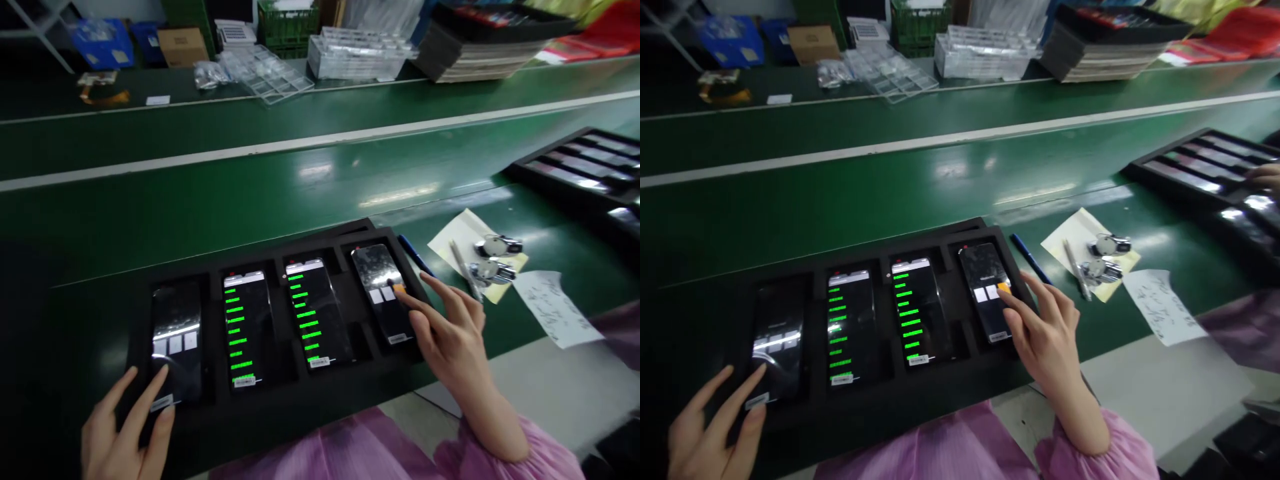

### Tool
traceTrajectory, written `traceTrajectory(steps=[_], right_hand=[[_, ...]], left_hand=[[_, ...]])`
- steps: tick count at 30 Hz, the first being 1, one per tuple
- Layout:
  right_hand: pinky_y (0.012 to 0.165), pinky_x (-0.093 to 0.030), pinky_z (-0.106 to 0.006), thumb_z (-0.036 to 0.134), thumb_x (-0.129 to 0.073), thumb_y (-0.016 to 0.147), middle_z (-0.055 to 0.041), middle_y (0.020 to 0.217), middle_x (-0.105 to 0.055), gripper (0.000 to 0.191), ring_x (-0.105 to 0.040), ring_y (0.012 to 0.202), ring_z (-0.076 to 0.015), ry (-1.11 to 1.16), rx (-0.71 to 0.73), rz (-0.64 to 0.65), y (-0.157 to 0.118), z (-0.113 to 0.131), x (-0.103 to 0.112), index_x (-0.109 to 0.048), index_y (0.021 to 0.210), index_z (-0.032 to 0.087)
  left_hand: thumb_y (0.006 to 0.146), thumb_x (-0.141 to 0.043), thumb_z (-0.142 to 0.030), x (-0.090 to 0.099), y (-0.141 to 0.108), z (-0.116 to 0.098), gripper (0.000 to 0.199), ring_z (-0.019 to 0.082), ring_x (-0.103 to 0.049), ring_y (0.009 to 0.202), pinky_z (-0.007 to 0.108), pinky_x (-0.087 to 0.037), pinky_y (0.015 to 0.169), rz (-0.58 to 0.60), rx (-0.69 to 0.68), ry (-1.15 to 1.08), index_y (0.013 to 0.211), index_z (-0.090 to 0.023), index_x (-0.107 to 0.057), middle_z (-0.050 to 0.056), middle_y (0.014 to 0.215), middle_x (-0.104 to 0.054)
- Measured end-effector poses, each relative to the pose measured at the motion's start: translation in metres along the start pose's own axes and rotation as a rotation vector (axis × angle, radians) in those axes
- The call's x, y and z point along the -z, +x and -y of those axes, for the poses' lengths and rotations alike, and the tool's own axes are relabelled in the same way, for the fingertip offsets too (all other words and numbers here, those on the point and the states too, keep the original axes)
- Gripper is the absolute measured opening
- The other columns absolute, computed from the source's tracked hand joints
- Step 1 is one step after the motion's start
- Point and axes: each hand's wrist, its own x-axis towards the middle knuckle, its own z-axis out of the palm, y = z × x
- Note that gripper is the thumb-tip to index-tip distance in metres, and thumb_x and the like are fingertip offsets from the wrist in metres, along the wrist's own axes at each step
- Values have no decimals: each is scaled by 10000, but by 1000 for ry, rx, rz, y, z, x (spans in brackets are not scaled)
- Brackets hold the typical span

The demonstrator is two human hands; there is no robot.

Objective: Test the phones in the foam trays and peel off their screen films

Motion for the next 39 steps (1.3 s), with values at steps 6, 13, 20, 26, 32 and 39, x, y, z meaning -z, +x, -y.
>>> traceTrajectory(steps=[6, 13, 20, 26, 32, 39], right_hand=[[1021, -469, -550, 443, -446, 1135, -152, 1637, -491, 418, -526, 1373, -363, 39, 314, 207, 48, 68, -23, -660, 1452, 272], [984, -403, -552, 399, -467, 1130, -144, 1560, -581, 345, -576, 1317, -389, 58, 312, 124, 57, 83, -29, -692, 1341, 243], [914, -430, -562, 314, -514, 1082, -106, 1489, -633, 496, -657, 1187, -418, 188, 351, 165, 14, 70, -23, -530, 1572, 392], [908, -422, -576, 425, -495, 1092, -134, 1521, -614, 441, -647, 1205, -449, 165, 350, 154, -2, 70, -32, -617, 1503, 323], [902, -424, -573, 386, -512, 1088, -170, 1477, -642, 328, -636, 1223, -449, 131, 367, 122, 0, 71, -31, -716, 1303, 246], [920, -417, -607, 395, -523, 1085, -121, 1543, -610, 459, -642, 1242, -470, 164, 328, 92, -5, 71, -37, -600, 1535, 341]], left_hand=[[1031, -595, -352, 4, 9, -17, 418, 374, -550, 1396, 591, -430, 1183, -39, -79, 54, 1441, -302, -661, 138, 1585, -512], [1044, -590, -315, 7, 13, -25, 378, 326, -548, 1389, 546, -375, 1230, -38, -89, 113, 1408, -251, -667, 154, 1531, -539], [1071, -518, -516, 16, 42, -35, 428, 352, -568, 1327, 718, -234, 1252, 6, -7, 278, 1378, -267, -681, 131, 1353, -604], [1070, -501, -571, 14, 48, -62, 543, 328, -554, 1346, 620, -208, 1300, -71, -38, 193, 1424, -175, -615, 162, 1374, -615], [1066, -518, -591, -5, 68, -104, 486, 314, -505, 1429, 634, -31, 1338, 86, -207, 164, 1416, -292, -676, 104, 1447, -643], [1063, -492, -632, -10, 67, -115, 508, 292, -515, 1401, 613, 3, 1345, 30, -231, 167, 1372, -293, -711, 94, 1398, -660]])
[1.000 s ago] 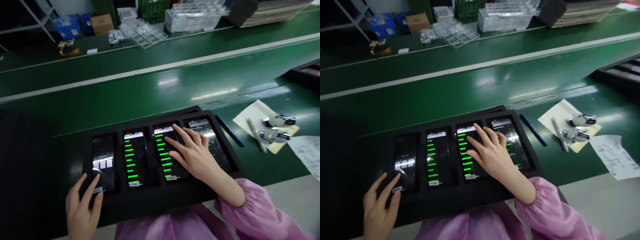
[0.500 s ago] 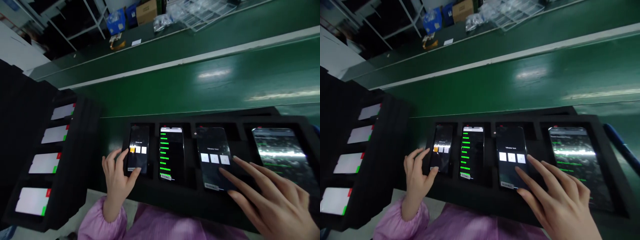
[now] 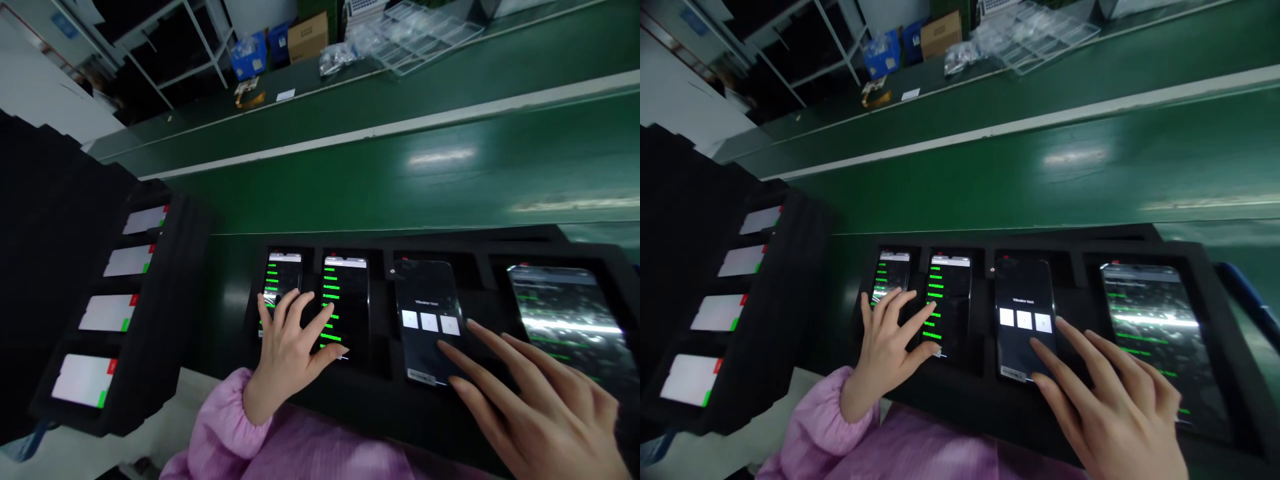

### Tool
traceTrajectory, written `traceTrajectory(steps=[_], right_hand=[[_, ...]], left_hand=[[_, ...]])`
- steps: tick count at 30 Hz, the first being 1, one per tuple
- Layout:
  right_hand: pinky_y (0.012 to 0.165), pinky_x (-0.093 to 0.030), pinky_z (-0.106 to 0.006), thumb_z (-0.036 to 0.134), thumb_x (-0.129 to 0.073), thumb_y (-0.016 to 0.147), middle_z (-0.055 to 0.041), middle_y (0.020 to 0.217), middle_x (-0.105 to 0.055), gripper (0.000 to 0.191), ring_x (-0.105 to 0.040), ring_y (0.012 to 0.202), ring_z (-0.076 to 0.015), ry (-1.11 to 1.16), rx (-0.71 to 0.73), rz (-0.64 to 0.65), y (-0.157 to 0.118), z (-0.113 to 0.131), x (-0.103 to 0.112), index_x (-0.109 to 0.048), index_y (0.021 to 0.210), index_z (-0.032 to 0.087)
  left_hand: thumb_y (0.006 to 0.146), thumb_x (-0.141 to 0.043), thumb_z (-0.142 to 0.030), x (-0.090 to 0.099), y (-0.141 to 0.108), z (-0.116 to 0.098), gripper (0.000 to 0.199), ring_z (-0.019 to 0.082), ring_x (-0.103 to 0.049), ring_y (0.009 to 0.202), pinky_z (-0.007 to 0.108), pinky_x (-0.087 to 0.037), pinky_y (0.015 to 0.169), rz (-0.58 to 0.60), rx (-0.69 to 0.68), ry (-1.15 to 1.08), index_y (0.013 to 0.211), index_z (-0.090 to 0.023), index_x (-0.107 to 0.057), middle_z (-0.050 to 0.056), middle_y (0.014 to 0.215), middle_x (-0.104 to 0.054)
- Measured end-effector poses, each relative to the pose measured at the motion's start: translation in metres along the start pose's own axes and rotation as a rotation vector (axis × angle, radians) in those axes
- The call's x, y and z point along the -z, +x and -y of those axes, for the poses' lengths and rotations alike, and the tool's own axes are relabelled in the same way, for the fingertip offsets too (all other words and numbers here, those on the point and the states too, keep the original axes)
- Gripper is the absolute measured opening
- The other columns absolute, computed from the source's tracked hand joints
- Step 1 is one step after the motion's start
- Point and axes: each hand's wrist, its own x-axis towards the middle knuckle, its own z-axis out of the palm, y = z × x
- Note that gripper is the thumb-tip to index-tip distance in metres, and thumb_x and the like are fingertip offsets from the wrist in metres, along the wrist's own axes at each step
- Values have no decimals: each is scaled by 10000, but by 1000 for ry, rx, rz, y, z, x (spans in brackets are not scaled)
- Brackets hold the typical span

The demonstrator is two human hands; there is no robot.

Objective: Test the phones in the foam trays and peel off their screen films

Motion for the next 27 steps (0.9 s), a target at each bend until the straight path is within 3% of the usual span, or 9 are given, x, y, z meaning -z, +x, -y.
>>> traceTrajectory(steps=[3, 7, 10, 14, 20, 27], right_hand=[[915, -434, -621, 366, -555, 1072, -63, 1573, -591, 613, -651, 1253, -468, -1, -35, -7, -4, -1, -4, -410, 1661, 455], [909, -454, -626, 341, -561, 1062, -45, 1569, -595, 662, -657, 1257, -458, -9, -52, 1, -6, -2, -5, -356, 1672, 500], [907, -446, -616, 375, -524, 1075, -103, 1531, -623, 546, -659, 1228, -464, -14, -10, 4, -4, -2, -2, -494, 1620, 400], [905, -441, -586, 382, -492, 1093, -162, 1466, -656, 344, -655, 1196, -443, -54, 43, 7, 3, 0, 3, -694, 1338, 251], [958, -439, -552, 347, -500, 1112, -157, 1435, -670, 304, -643, 1215, -387, -69, 41, 21, 10, 5, 9, -721, 1282, 224], [1015, -422, -506, 328, -543, 1105, -139, 1411, -688, 276, -632, 1248, -337, -58, 8, 25, 12, 7, 12, -770, 1219, 219]], left_hand=[[1082, -456, -616, 4, -5, -8, 536, 239, -586, 1276, 526, -89, 1364, -80, -24, -60, 1336, -224, -719, 89, 1240, -699], [1091, -453, -592, 3, -9, -15, 510, 214, -610, 1216, 470, -96, 1371, -79, -44, -57, 1275, -215, -743, 67, 1162, -713], [1092, -452, -586, 1, -11, -15, 512, 228, -591, 1236, 481, -92, 1370, -89, -23, -42, 1275, -213, -752, 83, 1198, -701], [1093, -470, -555, 3, -17, -12, 471, 231, -576, 1260, 497, -102, 1369, -74, -59, -73, 1281, -234, -759, 86, 1206, -683], [1086, -481, -563, 1, -24, -15, 463, 249, -546, 1303, 522, -46, 1373, -19, -91, -25, 1311, -274, -763, 88, 1280, -674], [1074, -538, -504, -3, -27, -12, 396, 270, -564, 1309, 564, -91, 1371, -31, -95, -44, 1306, -278, -766, 99, 1299, -689]])
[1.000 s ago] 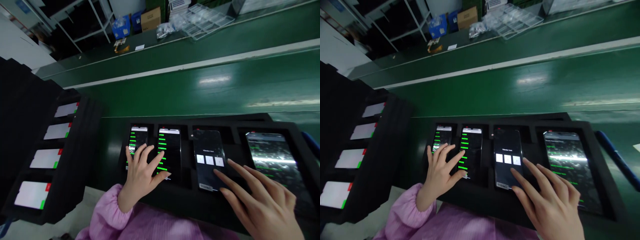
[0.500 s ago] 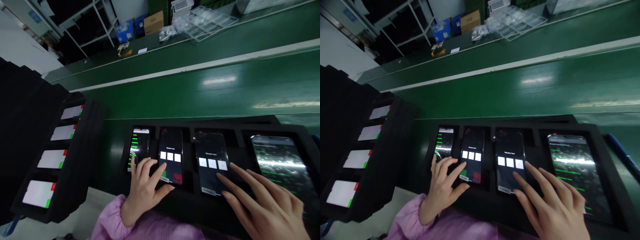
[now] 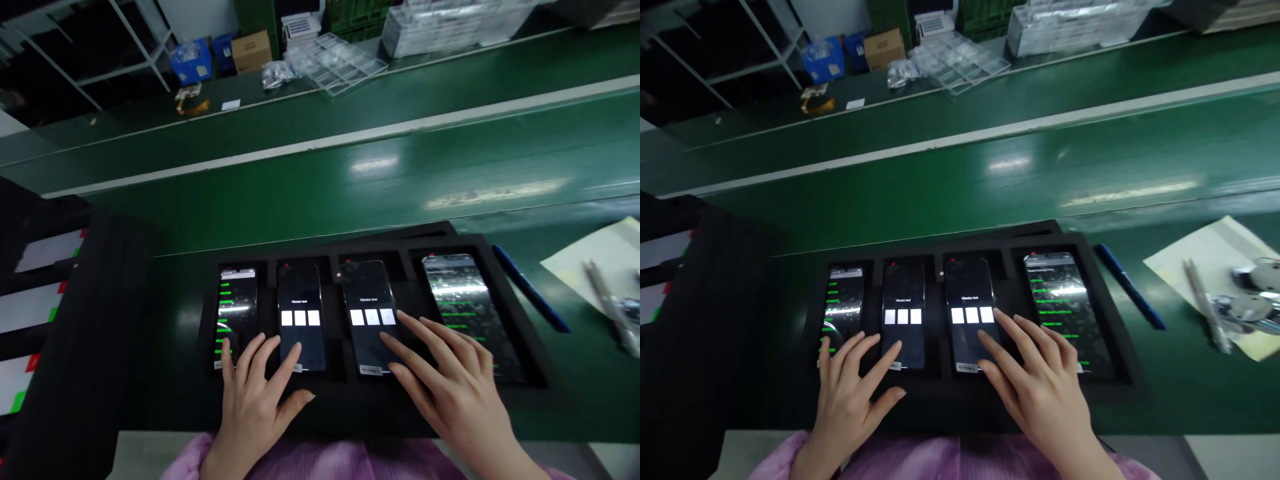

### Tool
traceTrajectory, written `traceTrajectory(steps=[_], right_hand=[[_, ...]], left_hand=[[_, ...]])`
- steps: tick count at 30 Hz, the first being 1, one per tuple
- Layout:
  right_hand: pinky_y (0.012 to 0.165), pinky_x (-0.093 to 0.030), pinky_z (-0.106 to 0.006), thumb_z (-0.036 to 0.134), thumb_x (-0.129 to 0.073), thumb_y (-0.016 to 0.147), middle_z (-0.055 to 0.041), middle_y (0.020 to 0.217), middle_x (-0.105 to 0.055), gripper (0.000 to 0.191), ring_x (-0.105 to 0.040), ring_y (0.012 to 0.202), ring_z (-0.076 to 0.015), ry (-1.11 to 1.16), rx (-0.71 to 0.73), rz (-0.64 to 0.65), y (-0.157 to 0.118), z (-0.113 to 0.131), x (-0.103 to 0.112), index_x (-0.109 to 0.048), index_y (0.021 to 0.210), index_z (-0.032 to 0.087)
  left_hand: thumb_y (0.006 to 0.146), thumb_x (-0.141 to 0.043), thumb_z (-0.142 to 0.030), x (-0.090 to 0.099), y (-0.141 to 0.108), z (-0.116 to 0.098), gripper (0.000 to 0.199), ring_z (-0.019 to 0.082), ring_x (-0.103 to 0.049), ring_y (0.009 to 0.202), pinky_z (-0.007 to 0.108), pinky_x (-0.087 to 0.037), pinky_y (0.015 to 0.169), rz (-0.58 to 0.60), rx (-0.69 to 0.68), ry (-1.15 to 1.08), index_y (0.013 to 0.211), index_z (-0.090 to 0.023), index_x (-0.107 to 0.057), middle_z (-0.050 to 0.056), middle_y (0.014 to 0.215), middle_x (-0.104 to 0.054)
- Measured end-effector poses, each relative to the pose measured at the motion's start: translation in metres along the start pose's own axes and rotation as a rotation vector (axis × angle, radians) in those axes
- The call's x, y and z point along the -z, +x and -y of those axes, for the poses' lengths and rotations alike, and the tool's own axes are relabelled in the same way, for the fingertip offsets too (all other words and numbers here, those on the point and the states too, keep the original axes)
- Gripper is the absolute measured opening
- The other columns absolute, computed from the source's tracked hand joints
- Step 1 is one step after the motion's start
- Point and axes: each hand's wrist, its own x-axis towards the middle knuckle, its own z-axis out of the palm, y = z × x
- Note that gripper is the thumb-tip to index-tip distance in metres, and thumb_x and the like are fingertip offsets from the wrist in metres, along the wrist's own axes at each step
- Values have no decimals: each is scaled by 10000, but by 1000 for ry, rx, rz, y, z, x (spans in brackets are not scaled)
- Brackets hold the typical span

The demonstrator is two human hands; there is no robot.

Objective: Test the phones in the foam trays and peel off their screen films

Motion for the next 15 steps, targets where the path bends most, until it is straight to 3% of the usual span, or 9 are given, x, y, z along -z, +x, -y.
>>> traceTrajectory(steps=[7, 15], right_hand=[[1036, -418, -502, 286, -573, 1091, -144, 1411, -689, 240, -622, 1265, -327, 18, -34, 15, 2, 3, 3, -766, 1210, 208], [1055, -401, -496, 304, -558, 1107, -112, 1432, -683, 238, -595, 1309, -309, 58, -83, 42, 2, 6, 5, -740, 1247, 241]], left_hand=[[1038, -613, -490, -1, -5, 12, 417, 297, -534, 1334, 601, -76, 1367, 47, -119, 70, 1373, -270, -728, 119, 1349, -646], [1031, -637, -436, -1, -5, 11, 389, 310, -516, 1349, 638, -71, 1357, 73, -121, 89, 1363, -258, -731, 135, 1366, -615]])
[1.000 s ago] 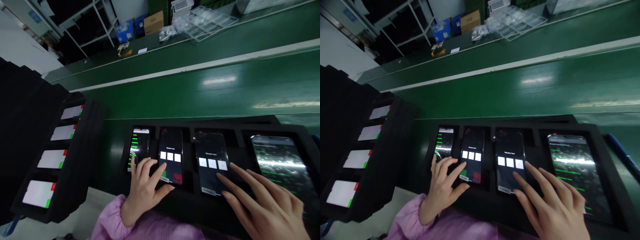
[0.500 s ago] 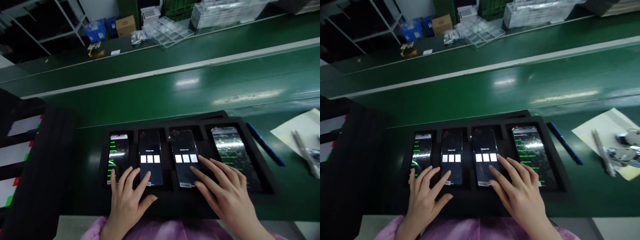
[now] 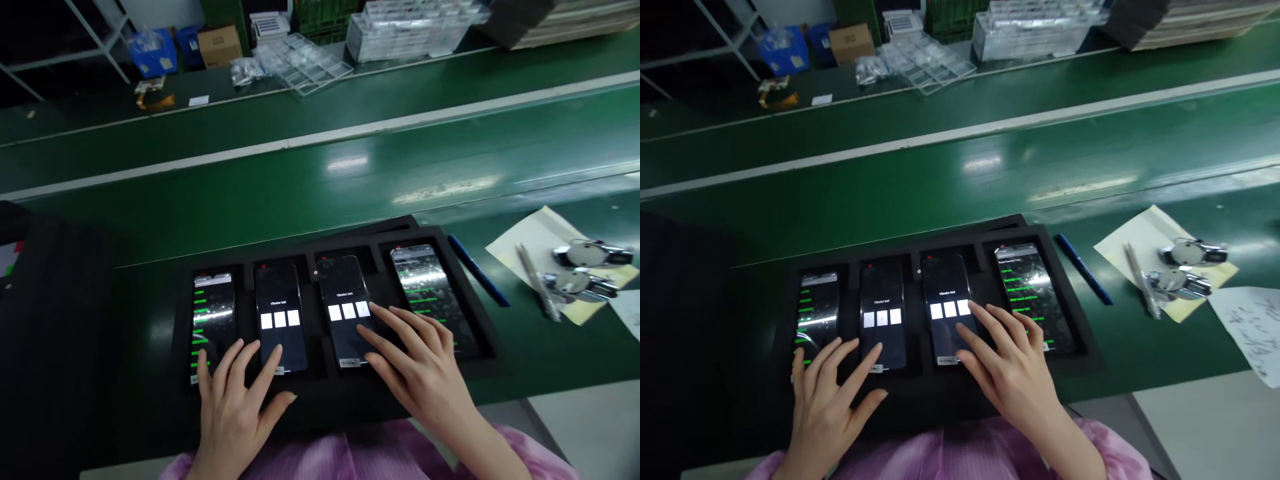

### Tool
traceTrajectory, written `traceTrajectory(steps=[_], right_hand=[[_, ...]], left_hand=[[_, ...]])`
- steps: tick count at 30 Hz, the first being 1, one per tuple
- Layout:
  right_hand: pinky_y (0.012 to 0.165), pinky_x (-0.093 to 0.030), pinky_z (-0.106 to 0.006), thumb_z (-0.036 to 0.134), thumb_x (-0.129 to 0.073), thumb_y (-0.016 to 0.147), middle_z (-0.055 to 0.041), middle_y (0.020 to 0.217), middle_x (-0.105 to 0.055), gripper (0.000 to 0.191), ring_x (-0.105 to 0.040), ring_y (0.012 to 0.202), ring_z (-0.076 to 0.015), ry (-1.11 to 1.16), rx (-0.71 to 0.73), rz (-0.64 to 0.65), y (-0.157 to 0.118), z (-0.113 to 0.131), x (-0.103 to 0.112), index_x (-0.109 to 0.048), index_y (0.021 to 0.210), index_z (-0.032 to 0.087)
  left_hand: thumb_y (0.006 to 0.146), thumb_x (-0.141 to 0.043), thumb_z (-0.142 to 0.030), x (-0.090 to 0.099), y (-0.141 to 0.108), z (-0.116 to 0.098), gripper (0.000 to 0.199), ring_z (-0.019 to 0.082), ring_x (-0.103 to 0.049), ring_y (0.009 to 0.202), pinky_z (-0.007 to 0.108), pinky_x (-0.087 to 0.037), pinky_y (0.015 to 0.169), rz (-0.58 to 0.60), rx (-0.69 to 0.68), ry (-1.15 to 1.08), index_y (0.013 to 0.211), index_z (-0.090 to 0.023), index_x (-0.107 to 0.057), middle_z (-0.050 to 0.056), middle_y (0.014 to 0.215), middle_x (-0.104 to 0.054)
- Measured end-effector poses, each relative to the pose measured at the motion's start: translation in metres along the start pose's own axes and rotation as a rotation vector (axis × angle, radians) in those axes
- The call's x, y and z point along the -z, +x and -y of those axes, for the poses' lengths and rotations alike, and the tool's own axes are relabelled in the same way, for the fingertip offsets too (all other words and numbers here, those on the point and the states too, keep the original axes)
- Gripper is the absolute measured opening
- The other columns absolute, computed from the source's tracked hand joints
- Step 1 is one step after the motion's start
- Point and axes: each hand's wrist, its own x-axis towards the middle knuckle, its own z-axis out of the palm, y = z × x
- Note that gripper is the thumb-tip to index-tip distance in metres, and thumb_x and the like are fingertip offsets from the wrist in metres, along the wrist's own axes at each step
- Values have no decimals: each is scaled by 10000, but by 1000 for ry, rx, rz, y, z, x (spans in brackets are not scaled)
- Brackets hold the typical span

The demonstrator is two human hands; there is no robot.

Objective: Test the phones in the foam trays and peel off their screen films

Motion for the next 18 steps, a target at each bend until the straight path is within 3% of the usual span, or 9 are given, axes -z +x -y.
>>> traceTrajectory(steps=[6, 9, 13, 18], right_hand=[[1049, -410, -538, 348, -530, 1110, -121, 1557, -592, 290, -586, 1322, -353, -135, -97, -15, 7, -4, 4, -708, 1325, 268], [1035, -443, -533, 277, -564, 1076, -119, 1541, -595, 403, -616, 1282, -361, -97, -137, -110, 0, -12, 15, -628, 1472, 316], [1025, -493, -551, 220, -580, 1050, -97, 1461, -649, 550, -661, 1216, -374, -73, -212, -195, -18, -32, 33, -546, 1575, 381], [1134, -433, -689, 290, -495, 1087, -36, 1484, -638, 491, -621, 1320, -441, -67, -420, -193, -37, -64, 43, -578, 1543, 451]], left_hand=[[1035, -626, -423, -1, -1, 2, 390, 329, -510, 1342, 659, -70, 1346, -10, -31, 4, 1353, -229, -739, 156, 1362, -605], [1034, -629, -422, -2, -2, 2, 393, 328, -509, 1346, 660, -73, 1345, 0, -30, 7, 1360, -230, -734, 157, 1364, -605], [1030, -645, -419, 0, -2, 0, 393, 320, -512, 1356, 658, -82, 1346, 6, -8, 2, 1372, -244, -727, 151, 1369, -614], [1061, -582, -459, 2, 3, -6, 382, 297, -512, 1361, 610, -82, 1360, -20, 70, -65, 1341, -259, -748, 127, 1342, -636]])
